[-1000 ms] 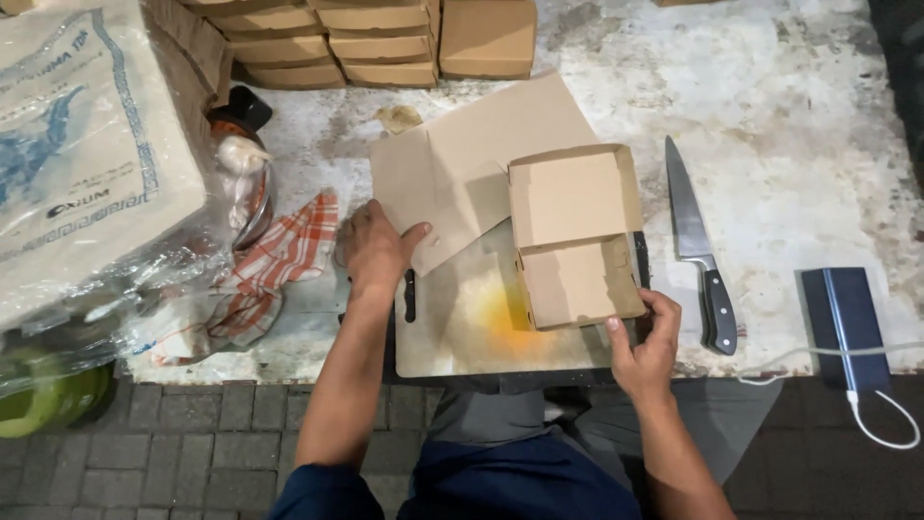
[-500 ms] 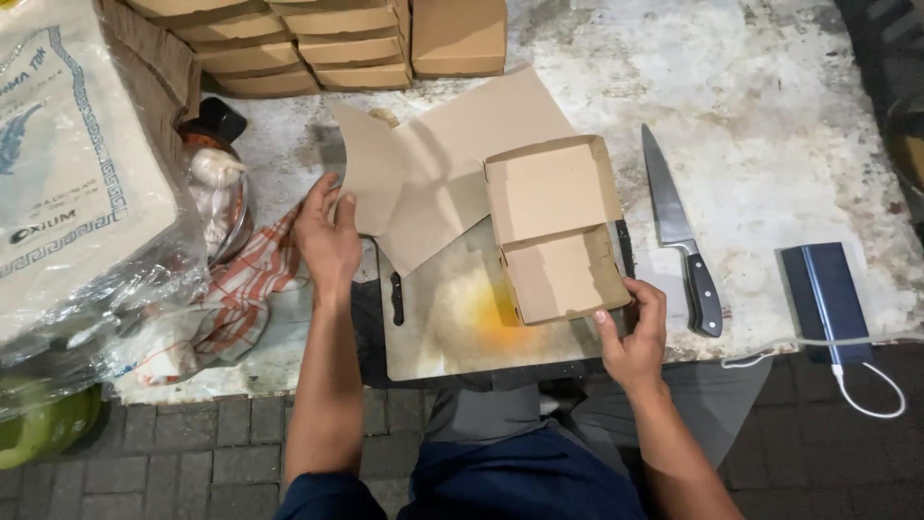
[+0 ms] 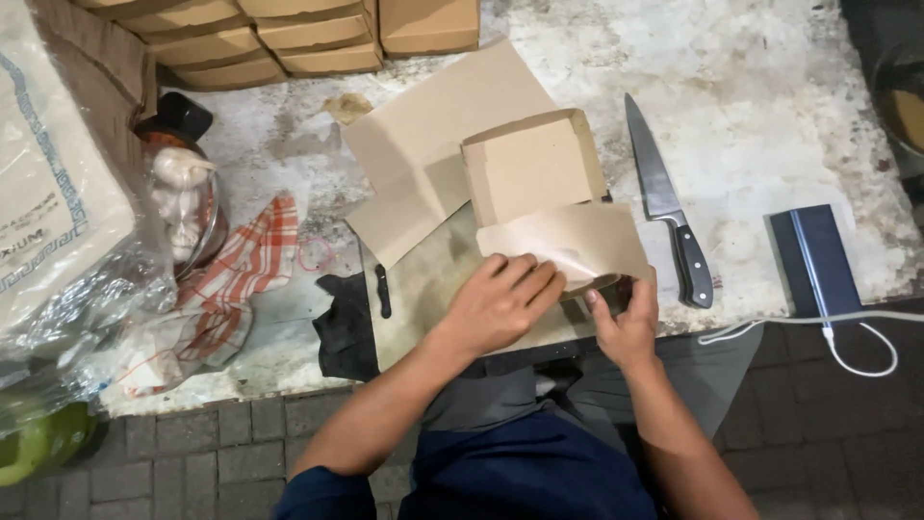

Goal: Assembling cardboard bakery boxes by folding them and inserting paper liners.

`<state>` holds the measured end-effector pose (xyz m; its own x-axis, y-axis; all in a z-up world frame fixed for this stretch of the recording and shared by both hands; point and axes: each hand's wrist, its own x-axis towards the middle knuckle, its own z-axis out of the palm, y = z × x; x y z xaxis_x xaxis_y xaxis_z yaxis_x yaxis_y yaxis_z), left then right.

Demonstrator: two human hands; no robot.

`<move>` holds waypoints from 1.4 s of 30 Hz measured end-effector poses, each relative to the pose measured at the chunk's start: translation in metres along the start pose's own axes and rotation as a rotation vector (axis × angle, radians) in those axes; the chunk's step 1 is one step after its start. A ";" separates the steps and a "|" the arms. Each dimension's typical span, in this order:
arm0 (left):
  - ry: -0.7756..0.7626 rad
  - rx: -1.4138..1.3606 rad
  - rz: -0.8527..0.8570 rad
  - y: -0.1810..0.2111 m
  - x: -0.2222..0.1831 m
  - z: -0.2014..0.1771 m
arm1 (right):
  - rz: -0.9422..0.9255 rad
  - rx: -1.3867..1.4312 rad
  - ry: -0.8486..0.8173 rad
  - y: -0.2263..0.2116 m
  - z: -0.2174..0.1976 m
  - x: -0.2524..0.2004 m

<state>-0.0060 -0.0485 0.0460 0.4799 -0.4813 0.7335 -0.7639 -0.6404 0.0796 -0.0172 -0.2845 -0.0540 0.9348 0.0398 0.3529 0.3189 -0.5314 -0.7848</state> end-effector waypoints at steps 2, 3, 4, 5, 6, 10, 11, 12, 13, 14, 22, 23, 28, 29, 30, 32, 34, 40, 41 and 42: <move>-0.058 0.008 0.017 0.006 -0.003 0.006 | 0.013 -0.014 -0.004 0.008 0.000 -0.007; -0.056 0.016 0.023 0.005 -0.006 0.009 | -0.007 0.069 0.039 0.005 0.001 -0.005; -0.054 0.024 0.030 0.004 -0.009 0.013 | -0.028 0.152 0.081 0.002 0.003 -0.003; -0.055 0.025 0.030 0.003 -0.008 0.011 | -0.027 0.153 0.081 0.004 0.004 -0.002; -0.052 0.024 0.014 0.002 -0.008 0.009 | -0.035 0.176 0.078 0.006 0.005 -0.002; -0.017 0.009 0.001 -0.003 -0.011 0.006 | -0.043 0.204 0.078 0.014 0.006 -0.006; -0.015 0.008 0.003 -0.003 -0.011 0.004 | -0.044 0.202 0.080 0.015 0.005 -0.005; -0.021 0.014 0.006 -0.003 -0.011 0.002 | -0.075 0.237 0.095 0.016 0.003 -0.003; -0.027 0.023 0.006 -0.003 -0.012 0.000 | -0.106 0.273 0.106 0.016 0.002 -0.001; -0.026 0.024 0.005 -0.004 -0.012 0.001 | -0.108 0.272 0.104 0.009 -0.005 0.004; -0.072 -0.038 -0.067 0.000 -0.030 0.001 | -0.421 -0.479 -0.027 -0.026 -0.018 0.029; -0.070 -0.036 -0.069 0.000 -0.031 0.001 | -0.424 -0.479 -0.029 -0.024 -0.019 0.030; -0.100 -0.004 -0.075 0.002 -0.042 0.006 | -0.376 -0.486 -0.092 -0.044 -0.028 0.038; -0.101 -0.004 -0.076 0.001 -0.042 0.006 | -0.375 -0.486 -0.094 -0.045 -0.028 0.040; -0.101 -0.010 -0.069 -0.001 -0.043 0.007 | -0.385 -0.507 -0.061 -0.046 -0.029 0.042; -0.105 -0.022 -0.072 -0.001 -0.045 0.008 | -0.390 -0.529 -0.038 -0.047 -0.030 0.043; -0.160 -0.008 -0.059 -0.003 -0.045 0.008 | -0.361 -0.711 -0.125 -0.047 -0.032 0.046; -0.212 0.005 -0.079 -0.006 -0.043 0.006 | -0.136 -0.966 -0.522 -0.080 -0.033 0.063; -0.210 0.008 -0.081 -0.006 -0.043 0.007 | -0.139 -0.966 -0.522 -0.078 -0.030 0.062; -0.216 0.018 -0.090 -0.007 -0.044 0.007 | -0.117 -0.983 -0.555 -0.075 -0.028 0.062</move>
<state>-0.0187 -0.0277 0.0083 0.6281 -0.5374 0.5628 -0.7071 -0.6961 0.1243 0.0121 -0.2654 0.0409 0.9256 0.3722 -0.0692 0.3764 -0.9242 0.0648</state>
